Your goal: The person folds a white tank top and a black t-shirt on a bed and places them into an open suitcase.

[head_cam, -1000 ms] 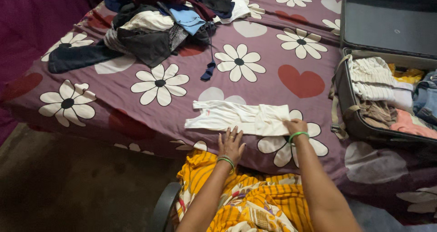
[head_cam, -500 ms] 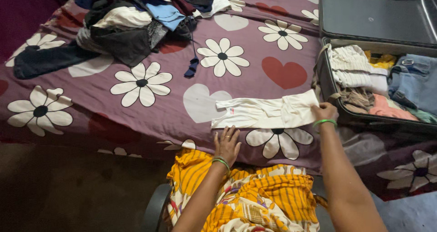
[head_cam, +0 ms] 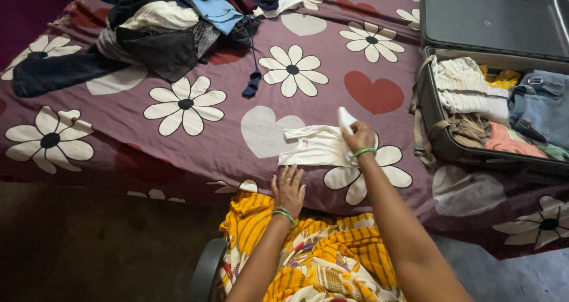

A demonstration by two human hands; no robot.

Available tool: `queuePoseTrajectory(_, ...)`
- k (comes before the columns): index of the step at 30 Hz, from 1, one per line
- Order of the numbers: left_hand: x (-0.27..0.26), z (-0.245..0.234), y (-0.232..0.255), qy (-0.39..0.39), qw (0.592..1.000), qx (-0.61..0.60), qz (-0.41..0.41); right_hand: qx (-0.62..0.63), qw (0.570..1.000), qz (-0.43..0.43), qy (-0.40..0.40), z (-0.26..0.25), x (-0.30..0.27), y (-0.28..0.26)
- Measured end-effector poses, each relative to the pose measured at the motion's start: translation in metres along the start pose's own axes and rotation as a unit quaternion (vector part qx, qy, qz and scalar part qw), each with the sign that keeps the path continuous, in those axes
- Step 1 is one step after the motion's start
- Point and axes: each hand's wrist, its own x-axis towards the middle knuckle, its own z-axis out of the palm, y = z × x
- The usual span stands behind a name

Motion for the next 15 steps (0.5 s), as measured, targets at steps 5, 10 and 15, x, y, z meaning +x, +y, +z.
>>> queuePoseTrajectory(5, -0.003, 0.003, -0.006, 0.000, 1.000, -0.006, -0.013, 0.020, 0.999, -0.016, -0.036, 0.029, -0.029, -0.055)
queuePoseTrajectory(10, -0.006, 0.006, -0.014, 0.010, 1.000, -0.012, -0.012, 0.039, 0.996, -0.009, -0.079, 0.050, -0.055, -0.099)
queuePoseTrajectory(15, -0.007, 0.002, -0.019, 0.019, 0.999, -0.023, -0.019, 0.049, 0.993, -0.057, -0.091, 0.076, -0.075, -0.122)
